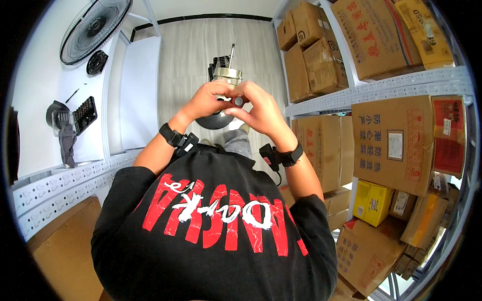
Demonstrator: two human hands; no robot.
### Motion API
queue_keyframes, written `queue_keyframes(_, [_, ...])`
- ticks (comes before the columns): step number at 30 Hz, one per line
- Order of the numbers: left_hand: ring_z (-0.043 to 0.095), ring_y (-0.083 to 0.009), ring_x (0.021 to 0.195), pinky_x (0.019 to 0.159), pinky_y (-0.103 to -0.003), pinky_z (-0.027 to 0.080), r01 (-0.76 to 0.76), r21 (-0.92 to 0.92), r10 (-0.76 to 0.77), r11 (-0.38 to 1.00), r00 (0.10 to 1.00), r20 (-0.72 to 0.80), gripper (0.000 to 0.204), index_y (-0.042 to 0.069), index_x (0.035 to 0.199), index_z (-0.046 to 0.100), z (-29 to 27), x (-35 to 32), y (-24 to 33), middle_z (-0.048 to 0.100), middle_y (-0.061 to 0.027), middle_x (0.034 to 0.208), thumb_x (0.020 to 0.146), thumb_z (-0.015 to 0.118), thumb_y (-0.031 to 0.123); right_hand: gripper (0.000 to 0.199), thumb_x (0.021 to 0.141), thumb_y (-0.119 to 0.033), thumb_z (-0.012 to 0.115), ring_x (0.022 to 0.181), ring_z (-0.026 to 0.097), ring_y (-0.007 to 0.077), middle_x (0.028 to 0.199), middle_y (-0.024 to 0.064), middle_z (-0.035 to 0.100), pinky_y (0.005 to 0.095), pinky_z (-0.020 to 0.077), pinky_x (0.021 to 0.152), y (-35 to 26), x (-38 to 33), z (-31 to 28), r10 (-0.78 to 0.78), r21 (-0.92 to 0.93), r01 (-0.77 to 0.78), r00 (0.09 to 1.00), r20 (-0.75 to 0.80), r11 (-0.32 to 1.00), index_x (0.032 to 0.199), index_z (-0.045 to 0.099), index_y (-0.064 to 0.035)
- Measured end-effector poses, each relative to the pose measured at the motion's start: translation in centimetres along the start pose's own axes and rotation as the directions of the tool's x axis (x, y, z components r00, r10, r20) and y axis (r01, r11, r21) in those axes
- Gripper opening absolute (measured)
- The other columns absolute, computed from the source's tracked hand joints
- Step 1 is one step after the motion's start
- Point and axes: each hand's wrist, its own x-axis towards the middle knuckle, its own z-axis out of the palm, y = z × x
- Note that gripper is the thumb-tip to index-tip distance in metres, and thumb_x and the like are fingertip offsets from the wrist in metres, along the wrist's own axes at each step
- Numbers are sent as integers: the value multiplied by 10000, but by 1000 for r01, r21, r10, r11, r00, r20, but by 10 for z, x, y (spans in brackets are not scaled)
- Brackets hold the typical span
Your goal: The person uses a screwdriver to tighten screws on a motor housing, then attaches a black cylindrical casing to the motor. The person rotates the motor to align and secure the casing.
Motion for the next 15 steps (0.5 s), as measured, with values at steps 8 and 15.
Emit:
queue_keyframes(8, [629,-214,893,881,-339,447,-39,28,37,999,998,57,248,108,994,756,-4,1,-3,726,-27,941,748,792,100,202,802,-34,754,790,668,235,897,94,670,325,538,692,19,-10,-6,-44,-92,46,999,22,995,983,665,-30])
queue_keyframes(15, [621,-210,878,865,-347,469,-70,102,70,992,998,-1,184,77,894,712,-2,2,5,689,-20,901,729,792,82,252,738,-11,812,698,604,203,826,81,628,304,491,612,14,-12,8,-96,-117,96,995,9,989,919,638,-34])
